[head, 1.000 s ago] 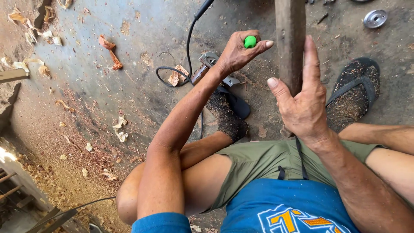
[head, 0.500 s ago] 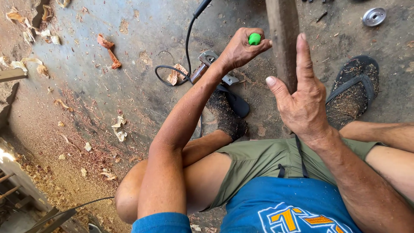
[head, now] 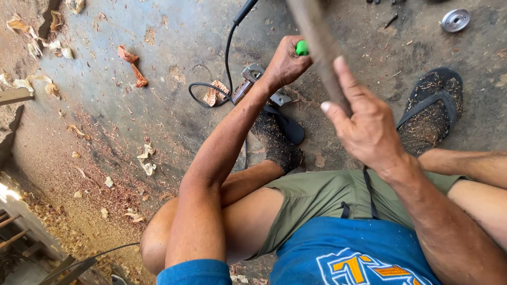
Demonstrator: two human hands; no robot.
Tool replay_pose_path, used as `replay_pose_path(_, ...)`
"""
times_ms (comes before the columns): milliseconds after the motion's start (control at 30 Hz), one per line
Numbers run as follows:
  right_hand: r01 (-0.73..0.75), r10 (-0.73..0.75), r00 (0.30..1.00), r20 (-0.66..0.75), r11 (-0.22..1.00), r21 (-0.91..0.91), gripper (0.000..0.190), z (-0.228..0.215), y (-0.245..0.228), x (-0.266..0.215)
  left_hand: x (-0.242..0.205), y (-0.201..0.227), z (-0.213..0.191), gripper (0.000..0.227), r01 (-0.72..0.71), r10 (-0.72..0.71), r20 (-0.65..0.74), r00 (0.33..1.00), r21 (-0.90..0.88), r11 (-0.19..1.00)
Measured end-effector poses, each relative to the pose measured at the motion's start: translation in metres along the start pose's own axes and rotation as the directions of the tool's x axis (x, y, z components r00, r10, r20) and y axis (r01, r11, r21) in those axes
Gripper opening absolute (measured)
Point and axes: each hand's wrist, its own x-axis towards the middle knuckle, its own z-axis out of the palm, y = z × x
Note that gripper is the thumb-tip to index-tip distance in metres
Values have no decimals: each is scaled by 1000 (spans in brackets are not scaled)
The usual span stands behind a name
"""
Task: The person sits on the floor repairing a green electric hand planer. They hold the metal base plate, tap and seat components with a wooden mallet, use a screwdriver, and handle the motor armature, bearings, screws and housing parts while reassembling the tool.
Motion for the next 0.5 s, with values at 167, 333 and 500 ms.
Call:
replay_pose_path(167, 146, -108, 950, -292, 983, 111, 72, -15, 4, -9, 8, 37, 3, 39, 190, -189, -16, 982, 93, 977)
replay_pose_path(333, 123, -64, 952, -298, 975, 185, 75, -13, 4, -9, 9, 43, 16, 40, 213, -219, 61, 974, 87, 973)
replay_pose_path(500, 190, -180, 936, -304, 982, 4, 74, -9, 2, -10, 3, 40, 6, 41, 183, -184, 7, 983, 76, 980)
